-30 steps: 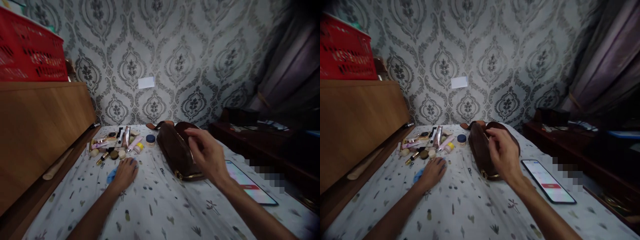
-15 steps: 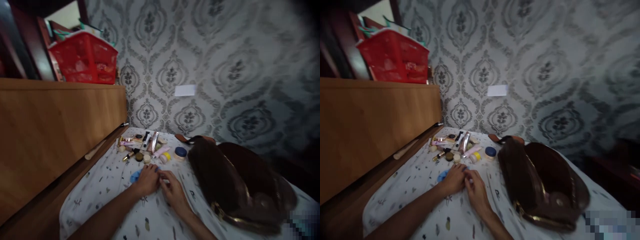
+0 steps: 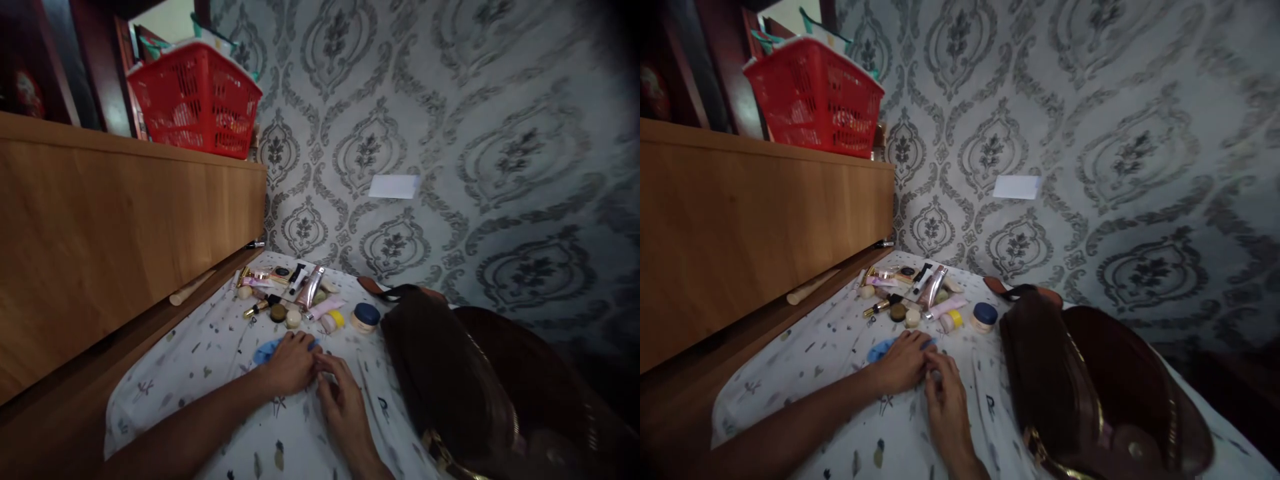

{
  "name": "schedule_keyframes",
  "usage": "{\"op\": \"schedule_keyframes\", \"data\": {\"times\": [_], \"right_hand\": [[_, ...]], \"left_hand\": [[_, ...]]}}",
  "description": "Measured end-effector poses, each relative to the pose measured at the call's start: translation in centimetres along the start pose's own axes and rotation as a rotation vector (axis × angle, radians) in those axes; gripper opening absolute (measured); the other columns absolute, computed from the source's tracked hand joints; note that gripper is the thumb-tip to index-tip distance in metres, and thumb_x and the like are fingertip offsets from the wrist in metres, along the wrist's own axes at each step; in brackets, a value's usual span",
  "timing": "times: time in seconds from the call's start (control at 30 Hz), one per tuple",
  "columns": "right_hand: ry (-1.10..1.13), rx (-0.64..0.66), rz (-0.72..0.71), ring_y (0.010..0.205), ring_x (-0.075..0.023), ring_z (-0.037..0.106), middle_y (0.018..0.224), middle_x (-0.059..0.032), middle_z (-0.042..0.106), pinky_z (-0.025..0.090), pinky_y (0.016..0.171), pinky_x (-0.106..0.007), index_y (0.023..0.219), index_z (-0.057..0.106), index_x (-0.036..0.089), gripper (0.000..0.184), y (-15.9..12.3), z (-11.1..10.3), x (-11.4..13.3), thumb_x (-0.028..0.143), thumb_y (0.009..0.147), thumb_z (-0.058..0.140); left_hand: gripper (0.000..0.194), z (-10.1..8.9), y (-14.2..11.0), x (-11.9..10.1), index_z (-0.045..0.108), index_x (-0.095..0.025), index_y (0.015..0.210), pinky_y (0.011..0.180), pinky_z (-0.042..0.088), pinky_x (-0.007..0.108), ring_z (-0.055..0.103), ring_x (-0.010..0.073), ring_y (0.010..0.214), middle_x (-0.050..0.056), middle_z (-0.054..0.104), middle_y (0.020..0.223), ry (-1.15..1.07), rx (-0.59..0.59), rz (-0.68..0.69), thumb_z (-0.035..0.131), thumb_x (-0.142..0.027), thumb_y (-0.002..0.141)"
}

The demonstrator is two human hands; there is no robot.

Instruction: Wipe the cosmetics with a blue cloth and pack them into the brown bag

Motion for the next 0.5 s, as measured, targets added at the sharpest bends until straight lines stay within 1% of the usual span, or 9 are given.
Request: {"op": "schedule_keyframes", "data": {"times": [0.13,0.2,0.27,0.3,0.37,0.43,0.5], "right_hand": [[-0.003,0.001,-0.036,0.094,-0.0216,0.065,0.104,-0.0097,0.064,0.056,0.078,-0.033,0.110,0.063,0.021,0.027,-0.1,0.1,0.7,0.021,0.090,0.045],[-0.023,-0.019,-0.060,0.096,-0.0207,0.064,0.104,-0.0089,0.064,0.054,0.083,-0.033,0.110,0.062,0.021,0.028,-0.2,0.1,0.9,0.016,0.088,0.046],[-0.049,-0.046,-0.047,0.097,-0.0196,0.062,0.104,-0.0080,0.064,0.052,0.088,-0.033,0.111,0.061,0.020,0.031,-0.3,0.1,1.1,0.010,0.086,0.046],[-0.061,-0.039,-0.039,0.097,-0.0194,0.062,0.104,-0.0076,0.063,0.052,0.090,-0.034,0.111,0.061,0.020,0.033,-0.4,0.2,1.2,0.008,0.083,0.048],[-0.099,-0.049,-0.007,0.098,-0.0192,0.060,0.101,-0.0059,0.063,0.051,0.091,-0.033,0.109,0.061,0.020,0.033,-0.4,0.1,1.3,0.006,0.081,0.050],[-0.135,-0.016,0.031,0.099,-0.0187,0.060,0.104,-0.0066,0.062,0.051,0.092,-0.032,0.112,0.061,0.019,0.035,-0.4,0.0,1.4,0.007,0.080,0.051],[-0.174,0.020,0.058,0.100,-0.0189,0.061,0.105,-0.0076,0.061,0.051,0.093,-0.031,0.114,0.061,0.017,0.036,-0.4,-0.1,1.6,0.008,0.080,0.052]], "left_hand": [[0.024,0.3,0.1,0.1,0.061,-0.019,0.114,0.095,0.043,0.044,0.054,0.0276,0.116,0.011,0.061,0.123,0.004,-0.005,-0.002,0.050,-0.027,0.094],[0.024,0.4,0.1,0.2,0.062,-0.021,0.114,0.096,0.042,0.044,0.055,0.0271,0.115,0.011,0.062,0.122,0.022,-0.032,0.001,0.052,-0.023,0.092],[0.024,0.4,0.0,0.4,0.064,-0.021,0.111,0.097,0.041,0.046,0.057,0.0278,0.114,0.011,0.064,0.120,0.064,-0.077,0.000,0.053,-0.019,0.090],[0.026,0.5,0.0,0.6,0.064,-0.021,0.113,0.097,0.041,0.047,0.058,0.0278,0.113,0.011,0.065,0.120,0.085,-0.092,0.015,0.052,-0.019,0.090],[0.028,0.6,-0.1,1.2,0.065,-0.022,0.113,0.092,0.045,0.045,0.060,0.0283,0.110,0.012,0.066,0.118,0.129,-0.119,0.043,0.051,-0.020,0.089],[0.031,0.9,-0.1,2.1,0.066,-0.020,0.114,0.090,0.047,0.044,0.061,0.0298,0.112,0.013,0.067,0.120,0.168,-0.150,0.059,0.048,-0.024,0.089],[0.036,1.4,0.1,3.2,0.067,-0.018,0.115,0.086,0.050,0.044,0.062,0.0312,0.110,0.014,0.068,0.118,0.193,-0.160,0.075,0.043,-0.030,0.090]]}}
Point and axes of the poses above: each hand's wrist, its own y-axis towards the middle knuckle, its own z-axis out of the palm, x = y × z, the point moved 2 cm from there along y, towards the middle knuckle
